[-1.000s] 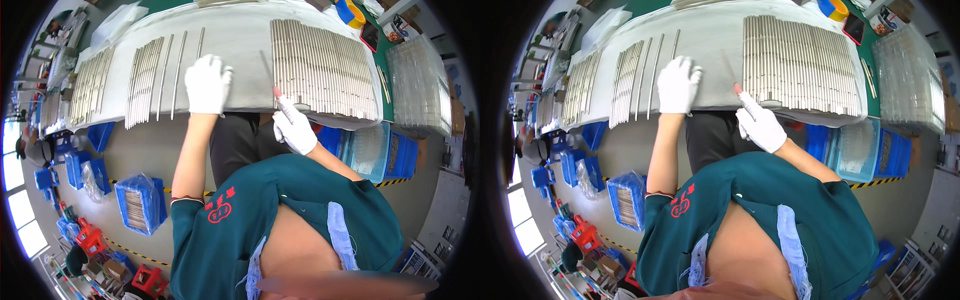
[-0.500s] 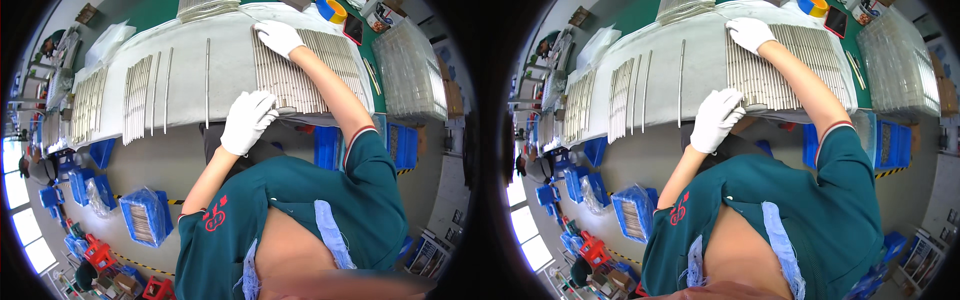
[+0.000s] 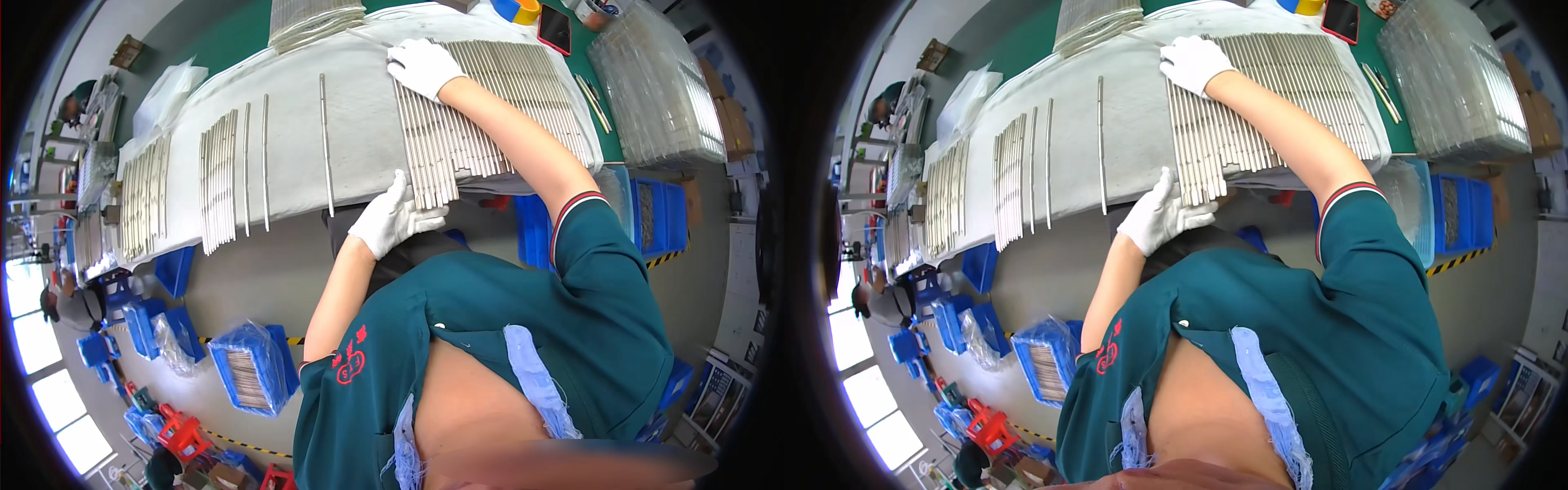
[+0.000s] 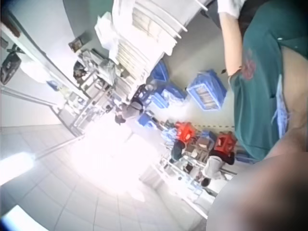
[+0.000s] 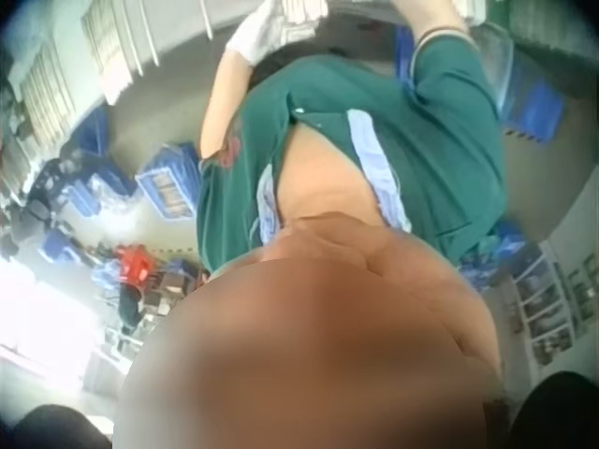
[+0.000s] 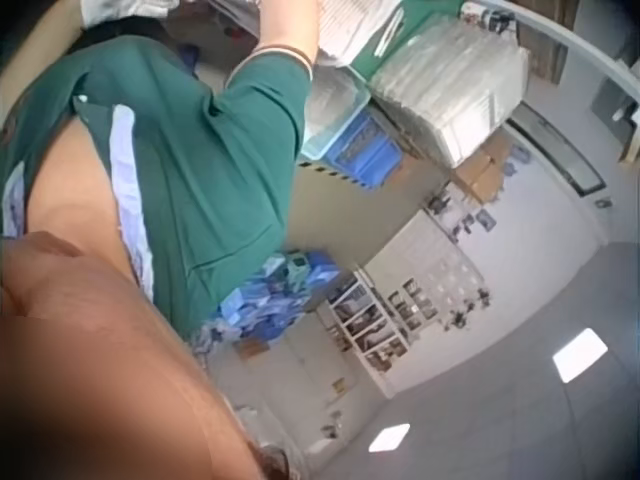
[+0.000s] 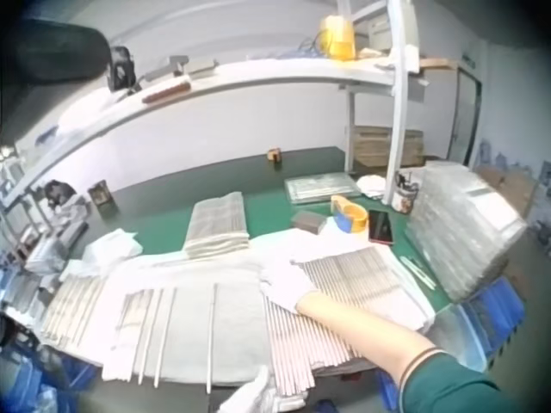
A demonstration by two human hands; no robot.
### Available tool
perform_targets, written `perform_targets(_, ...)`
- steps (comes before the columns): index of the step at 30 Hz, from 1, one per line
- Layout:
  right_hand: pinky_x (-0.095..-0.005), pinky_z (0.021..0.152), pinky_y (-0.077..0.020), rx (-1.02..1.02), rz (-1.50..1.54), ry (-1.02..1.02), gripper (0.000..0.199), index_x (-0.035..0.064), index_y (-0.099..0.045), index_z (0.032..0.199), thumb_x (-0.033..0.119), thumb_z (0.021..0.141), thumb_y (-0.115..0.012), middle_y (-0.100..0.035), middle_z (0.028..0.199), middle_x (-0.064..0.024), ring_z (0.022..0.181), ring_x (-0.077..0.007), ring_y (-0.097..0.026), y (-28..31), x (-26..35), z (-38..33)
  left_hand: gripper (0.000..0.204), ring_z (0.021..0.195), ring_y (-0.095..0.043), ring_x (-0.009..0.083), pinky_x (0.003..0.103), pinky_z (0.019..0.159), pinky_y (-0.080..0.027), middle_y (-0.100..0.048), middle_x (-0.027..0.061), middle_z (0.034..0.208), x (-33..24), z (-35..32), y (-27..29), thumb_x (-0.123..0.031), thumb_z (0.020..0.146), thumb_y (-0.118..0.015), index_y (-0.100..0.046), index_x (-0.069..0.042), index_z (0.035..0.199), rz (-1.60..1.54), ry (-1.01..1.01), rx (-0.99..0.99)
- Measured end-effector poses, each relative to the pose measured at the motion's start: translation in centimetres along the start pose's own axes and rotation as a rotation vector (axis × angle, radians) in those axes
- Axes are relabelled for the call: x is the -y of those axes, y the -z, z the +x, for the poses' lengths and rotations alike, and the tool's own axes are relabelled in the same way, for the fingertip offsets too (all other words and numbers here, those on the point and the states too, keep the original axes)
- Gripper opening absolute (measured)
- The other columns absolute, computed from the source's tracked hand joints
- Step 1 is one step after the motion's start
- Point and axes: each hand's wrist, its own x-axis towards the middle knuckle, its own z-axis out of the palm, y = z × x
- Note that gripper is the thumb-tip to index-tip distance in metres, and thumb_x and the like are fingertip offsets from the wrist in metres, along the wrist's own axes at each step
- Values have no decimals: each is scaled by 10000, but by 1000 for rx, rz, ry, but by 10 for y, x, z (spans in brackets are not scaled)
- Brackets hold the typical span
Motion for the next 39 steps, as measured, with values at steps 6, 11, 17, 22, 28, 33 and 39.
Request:
perform_targets(6, -392, 734, -489, 4, 21, -2, 269, 122, -617, 945, 322, 858, -460, -607, 908, -96, 853, -276, -590, 11, 22, -23, 686, 936, -592, 350, 475, 835, -504, -590, 170, 1001, 13, 10, -15, -564, 890, -402, -475, 55, 1175, -354, 146, 192)
perform_targets(11, -387, 817, -464, 183, 184, -162, 316, 154, -634, 1009, 352, 876, -427, -615, 978, -96, 938, -266, -579, 21, 19, -16, 564, 765, -556, 239, 364, 680, -500, -551, 101, 797, -15, -7, -39, -469, 900, -489, -482, 43, 1135, -522, 72, 193)
perform_targets(17, -411, 792, -480, 89, 229, -102, 378, 139, -605, 1085, 390, 849, -449, -628, 974, -132, 889, -310, -607, 29, 16, -17, 237, 499, -382, 56, 200, 436, -347, -397, -49, 629, -20, 12, -62, -280, 922, -535, -493, -61, 1004, -421, 37, 47)
perform_targets(22, -382, 935, -400, -232, 318, -195, 533, 131, -504, 1255, 462, 837, -521, -551, 1166, -153, 1074, -326, -519, 67, -9, -39, 220, 415, -296, 36, 197, 370, -267, -324, -69, 541, -34, 31, -103, -256, 915, -554, -489, -124, 751, 82, -24, -100)
perform_targets(28, -368, 1005, -352, -125, 268, -401, 736, 56, -433, 1317, 536, 780, -584, -459, 1290, -217, 1207, -335, -433, 97, -41, -48, 156, 462, -426, 77, 228, 381, -376, -433, -30, 581, -28, 101, -138, -197, 871, -585, -520, -106, 763, 306, -225, -88)
perform_targets(33, -384, 951, -401, -24, 219, -436, 616, 56, -440, 1292, 302, 744, -577, -505, 1200, -246, 1115, -375, -491, 70, -109, -73, 147, 455, -491, 115, 254, 357, -434, -493, 35, 678, -3, 147, -157, -118, 840, -536, -501, -19, 943, 428, -331, -85)
perform_targets(39, -366, 965, -389, -31, 229, -339, 558, 82, -455, 1279, 218, 746, -551, -488, 1243, -196, 1132, -348, -479, 57, -129, -87, 599, 1010, -555, 424, 422, 863, -452, -553, 291, 1117, -11, 175, -139, -476, 847, -470, -504, 18, 1184, 1504, -538, -93)
